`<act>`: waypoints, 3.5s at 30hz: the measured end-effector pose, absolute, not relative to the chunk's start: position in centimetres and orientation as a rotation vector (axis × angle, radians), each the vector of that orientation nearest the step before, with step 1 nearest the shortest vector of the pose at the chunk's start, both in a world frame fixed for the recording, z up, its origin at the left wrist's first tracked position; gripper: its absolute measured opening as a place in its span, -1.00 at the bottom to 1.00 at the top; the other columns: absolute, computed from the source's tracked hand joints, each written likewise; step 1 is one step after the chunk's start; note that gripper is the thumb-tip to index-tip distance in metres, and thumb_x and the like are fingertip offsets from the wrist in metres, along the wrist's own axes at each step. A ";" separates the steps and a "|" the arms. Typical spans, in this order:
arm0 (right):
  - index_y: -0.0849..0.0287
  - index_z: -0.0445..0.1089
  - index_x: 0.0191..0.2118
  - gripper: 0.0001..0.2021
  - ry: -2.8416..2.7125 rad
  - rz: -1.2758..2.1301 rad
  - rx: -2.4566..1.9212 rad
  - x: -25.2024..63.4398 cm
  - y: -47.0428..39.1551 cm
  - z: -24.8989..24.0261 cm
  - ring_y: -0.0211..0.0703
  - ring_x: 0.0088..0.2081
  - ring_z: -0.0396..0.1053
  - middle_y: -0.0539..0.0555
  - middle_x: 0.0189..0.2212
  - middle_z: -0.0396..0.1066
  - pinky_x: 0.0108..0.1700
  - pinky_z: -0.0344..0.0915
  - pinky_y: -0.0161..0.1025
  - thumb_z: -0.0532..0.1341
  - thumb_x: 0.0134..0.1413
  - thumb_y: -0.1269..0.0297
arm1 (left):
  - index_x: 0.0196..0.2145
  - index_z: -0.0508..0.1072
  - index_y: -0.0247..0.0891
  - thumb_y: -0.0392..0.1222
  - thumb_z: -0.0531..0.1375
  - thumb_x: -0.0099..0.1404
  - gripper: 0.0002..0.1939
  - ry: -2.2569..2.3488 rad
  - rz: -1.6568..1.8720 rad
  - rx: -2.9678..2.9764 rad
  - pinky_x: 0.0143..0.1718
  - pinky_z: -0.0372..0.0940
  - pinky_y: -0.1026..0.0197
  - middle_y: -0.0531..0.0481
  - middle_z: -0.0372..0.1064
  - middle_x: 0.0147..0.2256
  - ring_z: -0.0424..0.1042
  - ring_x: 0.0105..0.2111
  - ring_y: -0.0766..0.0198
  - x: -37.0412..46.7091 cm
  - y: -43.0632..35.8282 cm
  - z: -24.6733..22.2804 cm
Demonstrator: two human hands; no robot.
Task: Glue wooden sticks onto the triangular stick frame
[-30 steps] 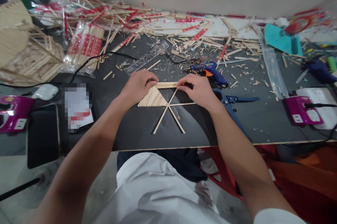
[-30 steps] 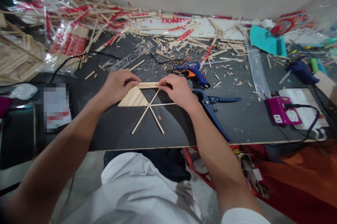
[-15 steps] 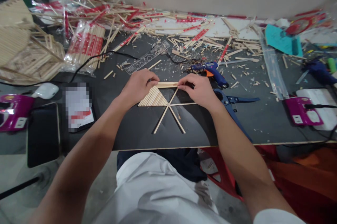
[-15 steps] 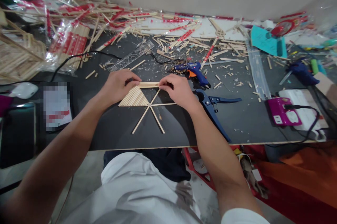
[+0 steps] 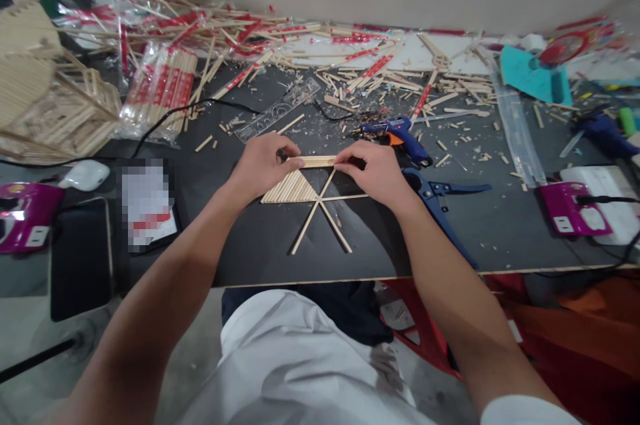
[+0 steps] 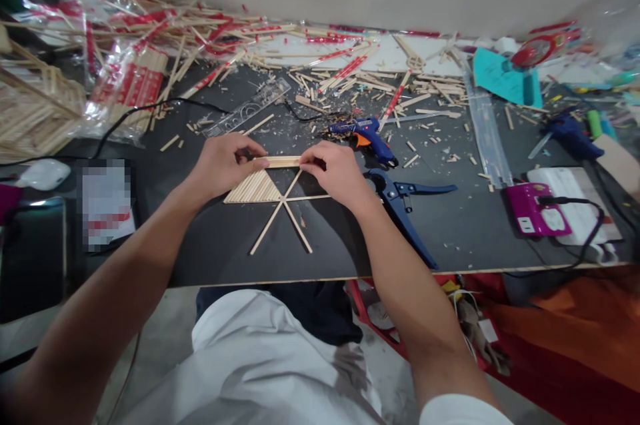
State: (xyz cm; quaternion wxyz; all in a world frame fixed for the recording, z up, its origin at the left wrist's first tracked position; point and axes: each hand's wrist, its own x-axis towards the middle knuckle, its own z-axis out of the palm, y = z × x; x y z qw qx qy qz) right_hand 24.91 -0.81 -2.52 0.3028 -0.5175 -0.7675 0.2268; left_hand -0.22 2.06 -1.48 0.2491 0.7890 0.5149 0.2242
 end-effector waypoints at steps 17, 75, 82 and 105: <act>0.19 0.54 -0.29 -0.90 -1.868 0.640 -1.721 25.0 -2.1 -1.1 -0.16 -0.40 0.45 0.07 -0.43 0.55 -0.24 0.34 -0.21 0.26 0.13 0.33 | -0.25 0.65 -0.25 -0.03 0.33 0.18 -0.73 1.456 0.583 2.105 -0.24 0.28 0.18 -0.03 0.54 -0.34 0.39 -0.41 0.27 0.0 2.1 -1.4; 0.15 0.37 -0.44 -0.88 -1.535 1.060 -1.882 23.1 -1.5 -2.4 -0.26 -0.59 0.34 0.00 -0.61 0.45 -0.50 0.19 -0.33 0.25 0.10 0.31 | -0.30 0.58 -0.32 -0.45 0.09 0.40 -0.73 1.109 0.260 3.143 -0.37 0.19 0.10 -0.16 0.47 -0.32 0.42 -0.26 0.09 3.3 -0.3 -0.1; 0.14 0.33 -0.46 -0.88 -1.472 1.131 -1.874 22.7 -1.6 -1.6 -0.34 -0.69 0.23 -0.06 -0.64 0.40 -0.58 0.14 -0.34 0.24 0.07 0.36 | -0.30 0.57 -0.36 -0.53 0.03 0.39 -0.67 0.994 0.225 3.241 -0.41 0.16 0.09 -0.18 0.46 -0.36 0.42 -0.28 0.06 3.7 -0.6 0.2; 0.15 0.32 -0.39 -0.86 -1.249 1.397 -1.285 22.5 -3.0 -0.1 -0.39 -0.71 0.26 -0.11 -0.63 0.37 -0.75 0.19 -0.45 0.32 -0.01 0.31 | -0.12 0.44 -0.32 -0.38 -0.11 0.53 -0.68 1.094 0.526 3.180 -0.44 0.18 0.23 -0.07 0.45 -0.31 0.46 -0.33 0.22 2.6 -2.0 0.1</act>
